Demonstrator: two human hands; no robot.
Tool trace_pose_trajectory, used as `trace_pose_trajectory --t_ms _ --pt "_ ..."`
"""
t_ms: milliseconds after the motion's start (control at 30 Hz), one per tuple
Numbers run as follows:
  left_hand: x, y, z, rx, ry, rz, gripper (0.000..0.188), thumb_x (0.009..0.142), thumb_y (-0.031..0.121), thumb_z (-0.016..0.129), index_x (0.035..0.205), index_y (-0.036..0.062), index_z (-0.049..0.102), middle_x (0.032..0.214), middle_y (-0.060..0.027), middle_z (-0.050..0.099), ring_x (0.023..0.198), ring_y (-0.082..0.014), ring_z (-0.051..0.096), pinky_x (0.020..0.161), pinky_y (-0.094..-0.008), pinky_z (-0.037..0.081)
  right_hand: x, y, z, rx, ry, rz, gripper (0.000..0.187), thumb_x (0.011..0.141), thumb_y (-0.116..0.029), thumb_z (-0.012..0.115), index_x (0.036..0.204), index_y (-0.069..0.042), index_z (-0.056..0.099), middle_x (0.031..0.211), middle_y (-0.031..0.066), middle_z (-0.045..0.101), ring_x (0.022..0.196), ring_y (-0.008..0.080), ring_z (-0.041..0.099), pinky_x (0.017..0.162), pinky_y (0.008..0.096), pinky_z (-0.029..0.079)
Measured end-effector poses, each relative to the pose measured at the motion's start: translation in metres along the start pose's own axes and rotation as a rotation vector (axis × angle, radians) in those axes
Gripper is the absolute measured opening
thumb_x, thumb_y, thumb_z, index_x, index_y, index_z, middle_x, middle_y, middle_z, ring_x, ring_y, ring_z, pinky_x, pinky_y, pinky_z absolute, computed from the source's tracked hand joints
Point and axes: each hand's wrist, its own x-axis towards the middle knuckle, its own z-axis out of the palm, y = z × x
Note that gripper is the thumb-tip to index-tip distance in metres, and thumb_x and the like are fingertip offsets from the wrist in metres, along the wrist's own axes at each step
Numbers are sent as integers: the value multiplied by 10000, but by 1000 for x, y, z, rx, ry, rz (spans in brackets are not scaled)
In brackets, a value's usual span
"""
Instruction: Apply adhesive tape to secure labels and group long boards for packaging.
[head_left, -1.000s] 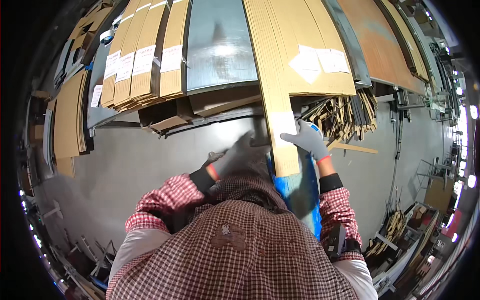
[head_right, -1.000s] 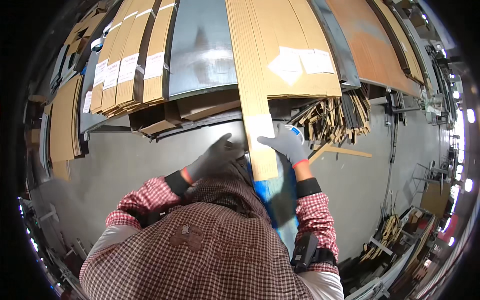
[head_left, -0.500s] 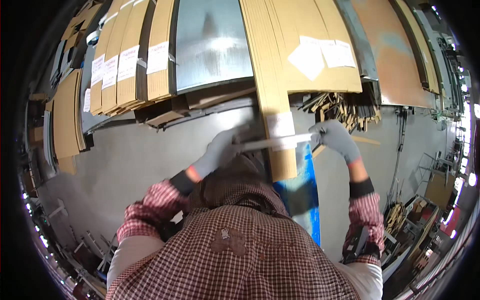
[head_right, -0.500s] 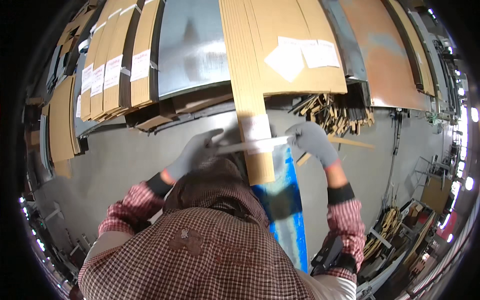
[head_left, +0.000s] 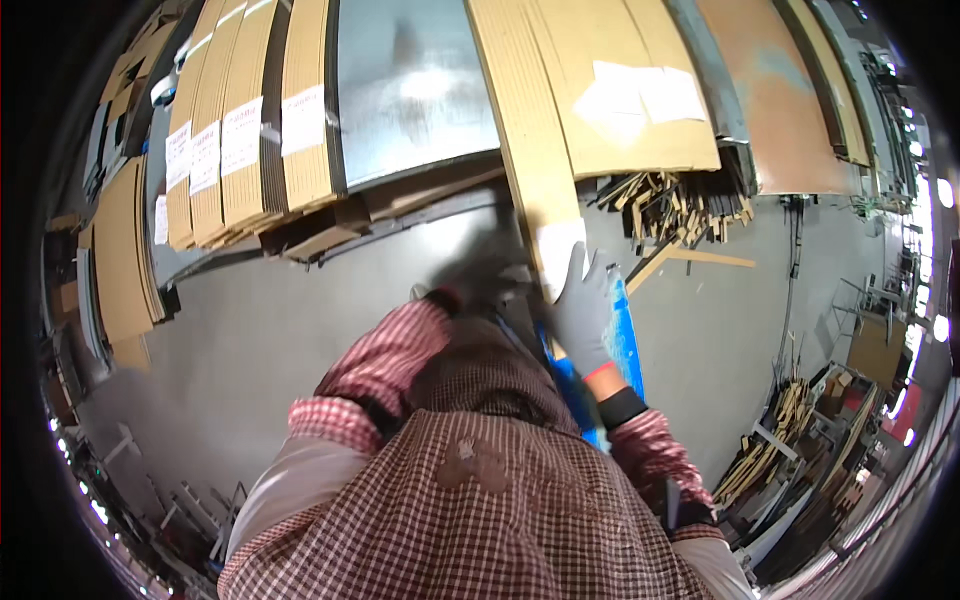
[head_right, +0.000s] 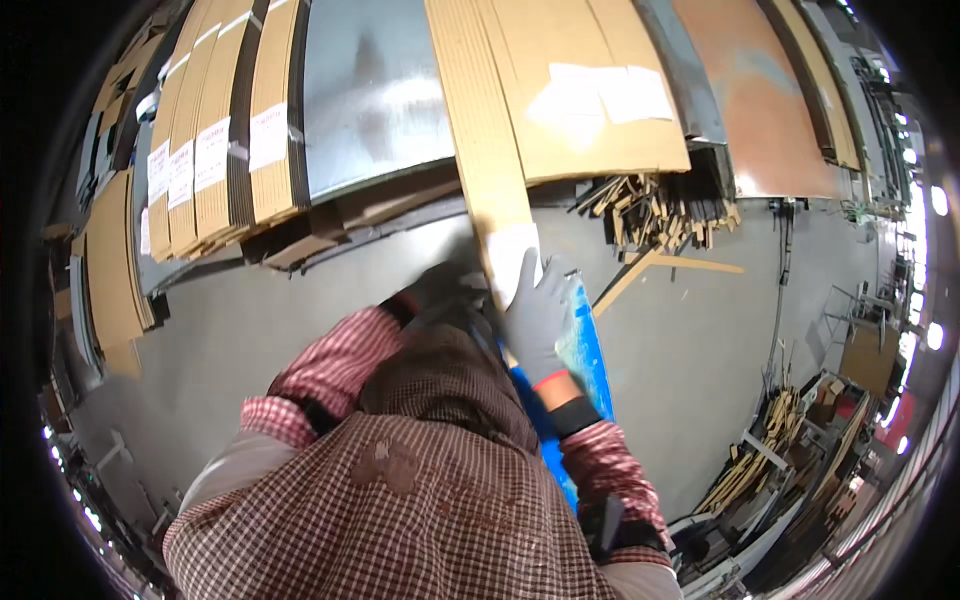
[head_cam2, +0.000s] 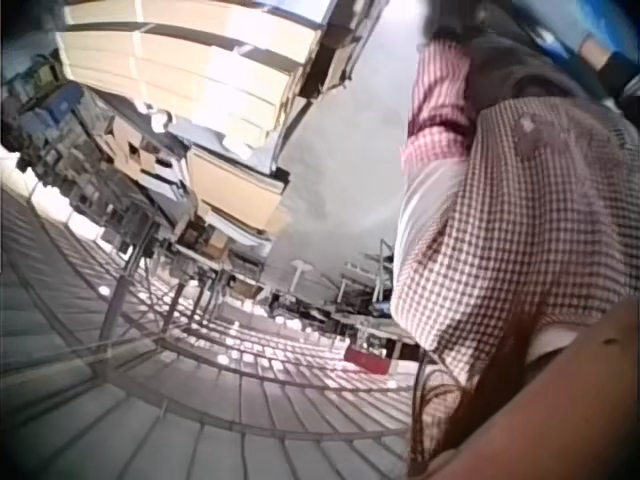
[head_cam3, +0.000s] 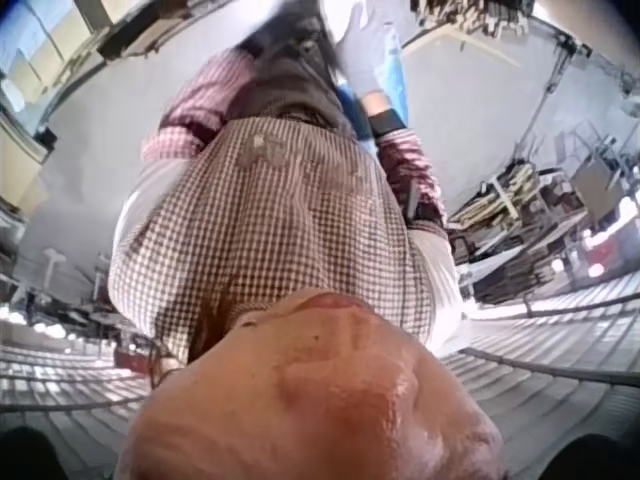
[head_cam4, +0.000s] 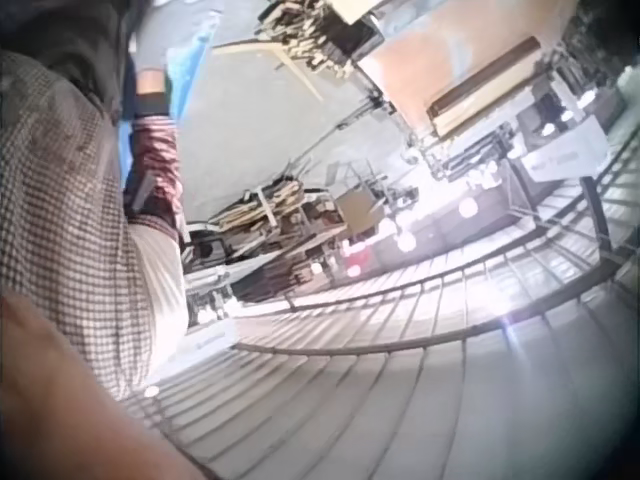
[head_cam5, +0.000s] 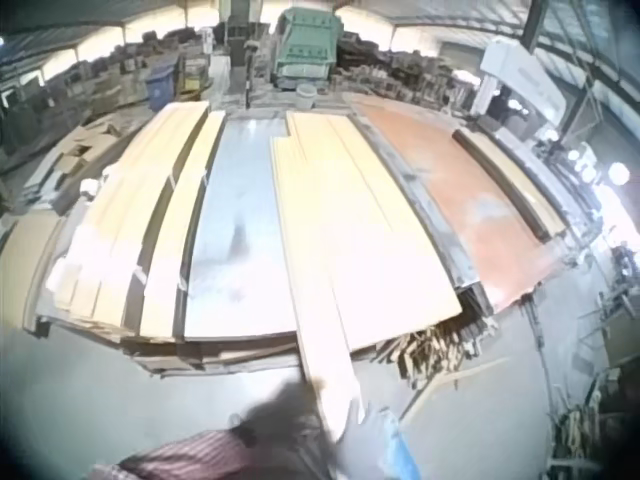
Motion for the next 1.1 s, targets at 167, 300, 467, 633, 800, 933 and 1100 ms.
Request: trace_pose_trajectory --t_ms 167,300,467,633,800,933,1100 --pt "-67 147 -44 -416 -173 232 364 928 234 576 1242 48 587 1237 -165 591 1058 -301 605 922 -394 492 -6 0 8 2 233 -32 881 727 -425 735 1403 6 369 1265 274 467 1197 447 466 1051 522 338" --pt "34 137 24 373 197 181 332 796 255 652 1091 103 665 857 -173 685 748 -358 663 688 -411 542 1 23 -45 1275 -184 157 644 803 -92 689 1361 51 401 1377 216 471 1247 293 504 1020 397 403" --pt "42 108 36 715 85 156 321 821 262 627 1124 164 667 865 -127 698 752 -311 678 687 -385 544 8 24 -84 469 -372 -179 284 770 -52 641 1023 -56 513 1013 197 640 985 366 632 819 439 493" --pt "17 136 37 676 253 160 350 862 339 610 1139 130 655 756 -164 674 656 -327 655 612 -436 522 84 74 -82 107 -586 -336 245 902 -243 614 1050 -60 546 822 199 631 729 347 621 672 399 491" --pt "29 119 68 1128 538 351 246 908 292 571 1039 121 689 555 -46 565 469 -226 582 429 -389 441 131 98 -23 197 -836 -520 196 870 -210 567 935 -83 702 880 163 703 859 360 674 725 432 525" --pt "38 179 23 601 103 208 331 904 342 553 887 48 705 773 -191 673 671 -345 649 573 -493 491 157 115 17 -470 -729 -431 278 883 -188 475 1015 -123 710 1016 167 704 899 366 681 751 489 527" --pt "5 137 10 337 621 -16 514 912 296 617 1232 -65 443 997 -268 642 922 -329 657 806 -437 512 105 76 -7 189 -203 -436 251 815 -122 518 992 -40 676 874 212 672 831 395 649 734 458 507"
